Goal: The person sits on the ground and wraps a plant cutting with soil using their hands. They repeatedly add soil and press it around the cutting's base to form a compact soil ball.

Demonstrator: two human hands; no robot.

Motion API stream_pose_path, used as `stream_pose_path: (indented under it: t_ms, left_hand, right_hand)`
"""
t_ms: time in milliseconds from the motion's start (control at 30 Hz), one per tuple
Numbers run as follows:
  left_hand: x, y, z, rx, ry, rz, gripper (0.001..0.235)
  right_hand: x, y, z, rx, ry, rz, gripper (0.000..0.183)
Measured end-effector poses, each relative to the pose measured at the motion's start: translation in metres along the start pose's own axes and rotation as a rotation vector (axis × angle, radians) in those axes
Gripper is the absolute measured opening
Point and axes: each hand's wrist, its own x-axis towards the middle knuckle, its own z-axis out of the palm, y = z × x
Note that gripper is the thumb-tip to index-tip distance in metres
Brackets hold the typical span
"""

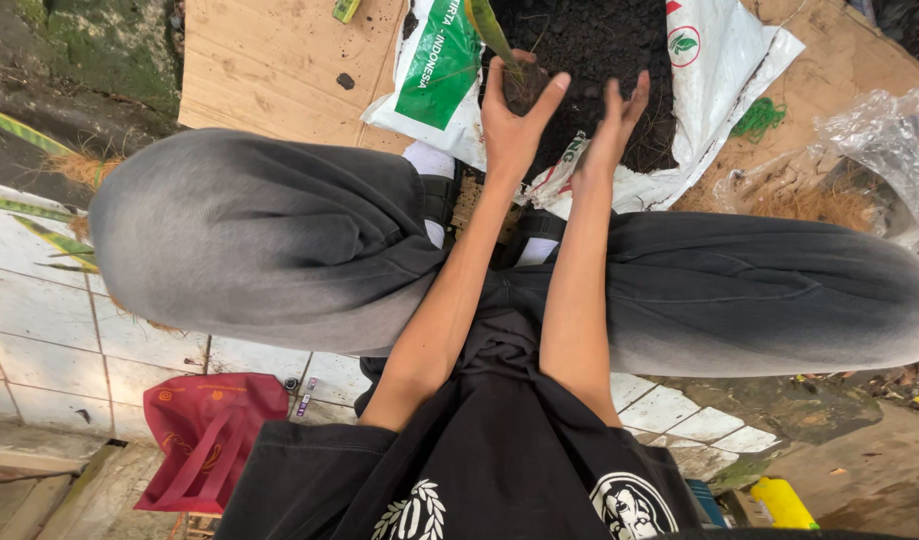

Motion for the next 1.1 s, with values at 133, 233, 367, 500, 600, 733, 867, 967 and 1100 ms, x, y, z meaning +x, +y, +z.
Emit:
stream_pose_path:
  t_ms: [133,233,367,500,600,733,867,967,1100]
  left_hand:
    - [0.008,-0.01,-0.009,-0.146,-0.106,-0.038,0.053]
    - [0.01,-0.016,-0.011,-0.137,-0.129,-0.036,0.072]
    - [0.011,-0.023,-0.014,-0.066,-0.135,-0.036,0.079]
    - [0.008,-0.025,-0.012,-0.181,-0.167,-0.125,0.082]
    - [0.011,-0.025,-0.009,-0.157,-0.152,-0.165,0.074]
    - [0.006,-0.021,-0.009,-0.526,-0.273,-0.316,0.076]
    - [0.004,-0.018,-0.004,-0.491,-0.276,-0.312,0.075]
    - [0.001,-0.02,-0.002,-0.554,-0.276,-0.329,0.076]
    - [-0.003,-0.022,-0.003,-0.504,-0.286,-0.311,0.078]
  right_hand:
    - [0.012,0.029,0.018,-0.577,-0.032,-0.186,0.098]
    - [-0.002,0.032,0.03,-0.727,-0.122,-0.298,0.116]
    - [-0.033,0.02,0.045,-1.009,-0.256,-0.208,0.119]
    - [-0.059,0.008,0.053,-1.219,-0.256,-0.279,0.089]
    - [-0.073,0.005,0.052,-1.224,-0.285,-0.284,0.088]
    - [-0.082,0.005,0.047,-1.037,-0.303,-0.12,0.099]
    - [-0.082,0.005,0.045,-0.87,-0.333,-0.17,0.103]
    - [-0.079,0.007,0.044,-0.935,-0.418,-0.457,0.082]
    - [-0.077,0.017,0.042,-0.713,-0.454,-0.161,0.068]
